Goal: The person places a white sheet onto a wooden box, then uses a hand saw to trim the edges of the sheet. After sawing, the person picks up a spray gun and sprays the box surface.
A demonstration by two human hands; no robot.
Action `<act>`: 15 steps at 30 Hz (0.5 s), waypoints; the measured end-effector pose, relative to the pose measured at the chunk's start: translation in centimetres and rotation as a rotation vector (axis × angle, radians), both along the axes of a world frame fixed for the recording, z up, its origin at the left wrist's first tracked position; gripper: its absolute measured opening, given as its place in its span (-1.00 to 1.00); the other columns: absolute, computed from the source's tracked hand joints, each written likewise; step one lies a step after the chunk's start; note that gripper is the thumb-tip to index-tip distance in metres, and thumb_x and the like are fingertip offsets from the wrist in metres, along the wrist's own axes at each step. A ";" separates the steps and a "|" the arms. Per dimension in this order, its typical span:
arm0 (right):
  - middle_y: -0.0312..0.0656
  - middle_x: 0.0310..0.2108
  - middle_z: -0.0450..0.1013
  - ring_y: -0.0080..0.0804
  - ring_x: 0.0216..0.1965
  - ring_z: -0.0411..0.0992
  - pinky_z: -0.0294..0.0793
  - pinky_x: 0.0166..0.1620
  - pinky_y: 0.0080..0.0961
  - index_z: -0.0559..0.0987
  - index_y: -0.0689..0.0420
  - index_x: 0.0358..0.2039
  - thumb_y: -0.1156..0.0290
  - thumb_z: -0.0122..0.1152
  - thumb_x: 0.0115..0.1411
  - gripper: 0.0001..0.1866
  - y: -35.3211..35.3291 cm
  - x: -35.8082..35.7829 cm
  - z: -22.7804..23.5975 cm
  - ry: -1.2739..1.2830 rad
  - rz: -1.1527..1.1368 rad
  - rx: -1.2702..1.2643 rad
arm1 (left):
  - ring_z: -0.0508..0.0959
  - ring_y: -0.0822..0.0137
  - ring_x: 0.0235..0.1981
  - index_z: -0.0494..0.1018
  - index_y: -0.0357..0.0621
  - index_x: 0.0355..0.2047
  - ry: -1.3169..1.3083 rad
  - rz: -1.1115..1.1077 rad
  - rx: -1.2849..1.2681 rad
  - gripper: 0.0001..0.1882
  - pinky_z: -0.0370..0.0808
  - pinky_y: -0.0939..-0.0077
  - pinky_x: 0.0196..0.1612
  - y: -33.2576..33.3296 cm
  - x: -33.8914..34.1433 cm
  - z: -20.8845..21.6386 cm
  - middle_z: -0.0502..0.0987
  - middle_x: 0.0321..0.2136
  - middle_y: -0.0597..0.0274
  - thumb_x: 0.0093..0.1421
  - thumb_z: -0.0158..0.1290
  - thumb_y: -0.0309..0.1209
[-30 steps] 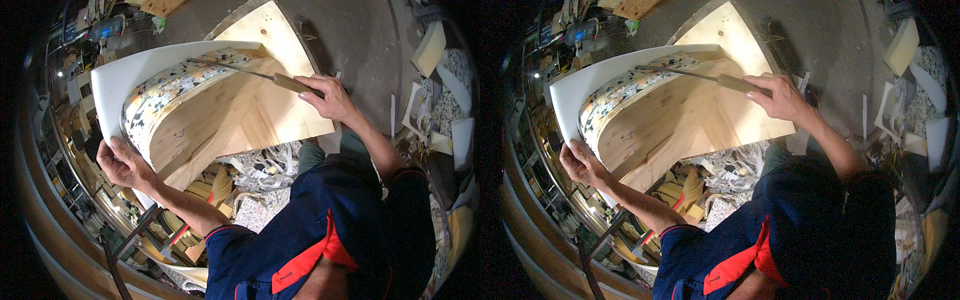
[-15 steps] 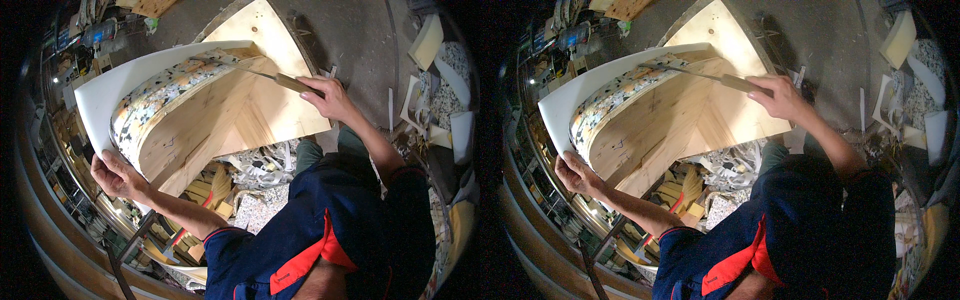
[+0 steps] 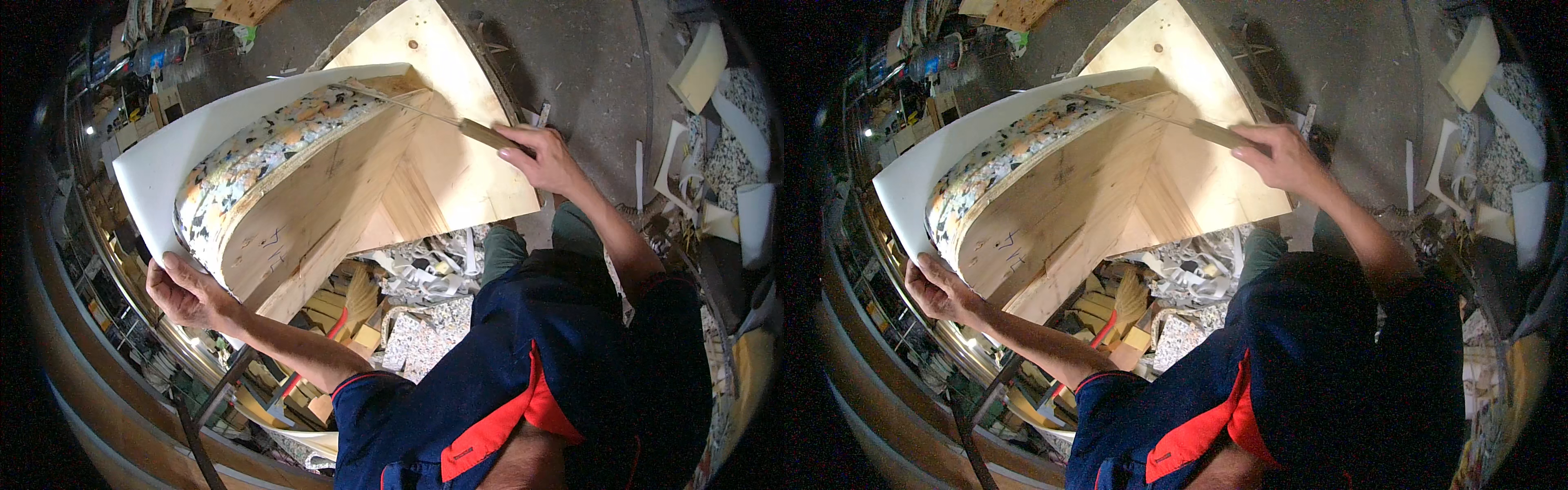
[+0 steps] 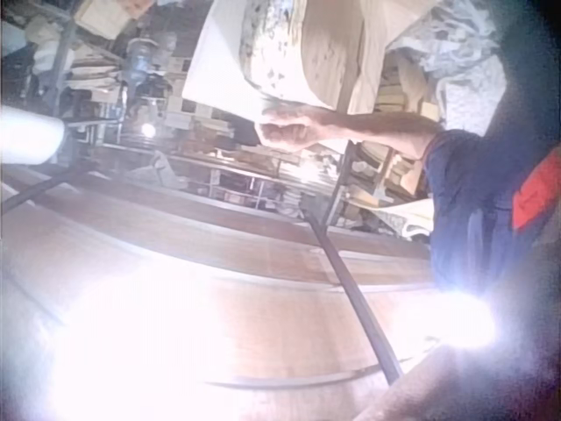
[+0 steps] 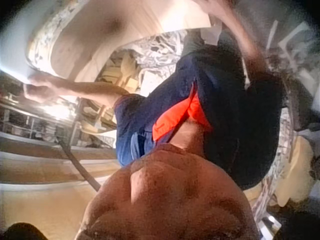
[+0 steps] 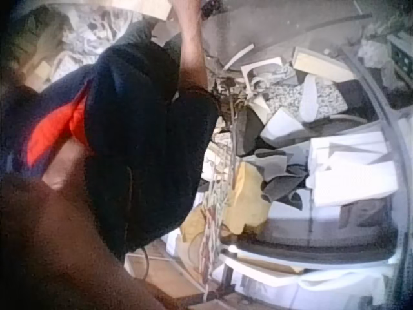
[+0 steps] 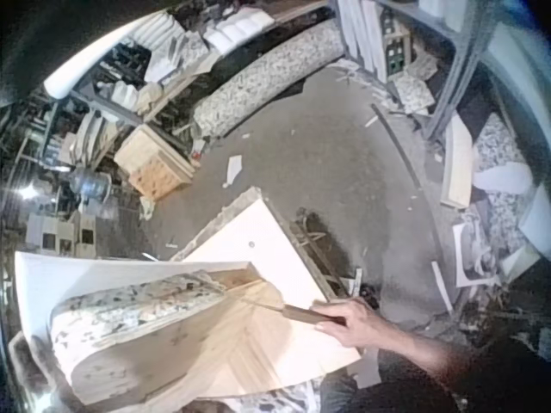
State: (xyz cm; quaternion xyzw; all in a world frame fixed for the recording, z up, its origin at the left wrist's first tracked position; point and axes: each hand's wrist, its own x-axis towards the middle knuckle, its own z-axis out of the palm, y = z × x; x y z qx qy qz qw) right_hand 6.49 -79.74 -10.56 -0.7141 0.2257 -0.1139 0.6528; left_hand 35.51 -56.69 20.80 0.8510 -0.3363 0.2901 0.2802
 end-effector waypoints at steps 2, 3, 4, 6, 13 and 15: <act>0.14 -0.17 0.58 -0.11 -0.21 0.60 0.53 -0.10 -0.31 0.59 0.31 0.00 0.33 0.29 0.21 -0.59 -0.1 -1.2 -0.7 0.019 0.015 0.021 | 0.53 0.44 -0.25 0.47 -0.32 -0.09 -0.004 0.005 0.000 -0.67 0.49 0.58 -0.17 -0.1 -0.1 0.0 0.58 -0.27 0.16 0.35 0.14 -0.25; 0.14 -0.18 0.58 -0.12 -0.21 0.60 0.52 -0.10 -0.31 0.59 0.31 0.00 0.33 0.28 0.21 -0.59 -0.2 -1.3 -0.4 0.031 0.020 0.031 | 0.53 0.44 -0.25 0.47 -0.31 -0.09 -0.011 0.008 0.010 -0.67 0.49 0.58 -0.18 -0.3 -0.3 0.0 0.58 -0.27 0.16 0.35 0.14 -0.25; 0.15 -0.16 0.59 -0.17 -0.20 0.60 0.53 -0.10 -0.34 0.57 0.32 0.03 0.35 0.27 0.21 -0.58 -0.4 -0.9 -0.1 0.036 0.042 0.026 | 0.54 0.44 -0.25 0.47 -0.31 -0.10 -0.018 0.012 0.021 -0.67 0.49 0.58 -0.18 -0.3 -0.4 0.0 0.58 -0.27 0.15 0.35 0.14 -0.25; 0.16 -0.12 0.59 -0.26 -0.18 0.60 0.54 -0.10 -0.41 0.54 0.34 0.08 0.39 0.25 0.22 -0.56 -1.0 0.8 0.7 0.046 0.086 0.017 | 0.55 0.43 -0.28 0.48 -0.30 -0.11 -0.036 0.041 0.045 -0.68 0.51 0.57 -0.21 -0.3 -0.5 0.1 0.59 -0.29 0.14 0.36 0.14 -0.25; 0.12 -0.19 0.61 -0.23 -0.25 0.61 0.54 -0.14 -0.37 0.56 0.31 0.07 0.35 0.27 0.22 -0.55 0.0 1.9 -1.3 0.031 0.030 0.052 | 0.56 0.44 -0.28 0.48 -0.32 -0.11 -0.051 0.022 0.011 -0.72 0.53 0.59 -0.21 0.1 0.3 0.1 0.59 -0.29 0.13 0.35 0.14 -0.32; 0.10 -0.24 0.60 -0.11 -0.27 0.59 0.52 -0.14 -0.31 0.57 0.31 0.02 0.29 0.28 0.22 -0.56 -0.2 -0.6 -2.2 0.083 0.039 0.080 | 0.56 0.44 -0.28 0.48 -0.32 -0.11 -0.036 0.002 0.008 -0.72 0.53 0.58 -0.20 0.5 0.4 0.1 0.59 -0.29 0.13 0.35 0.14 -0.32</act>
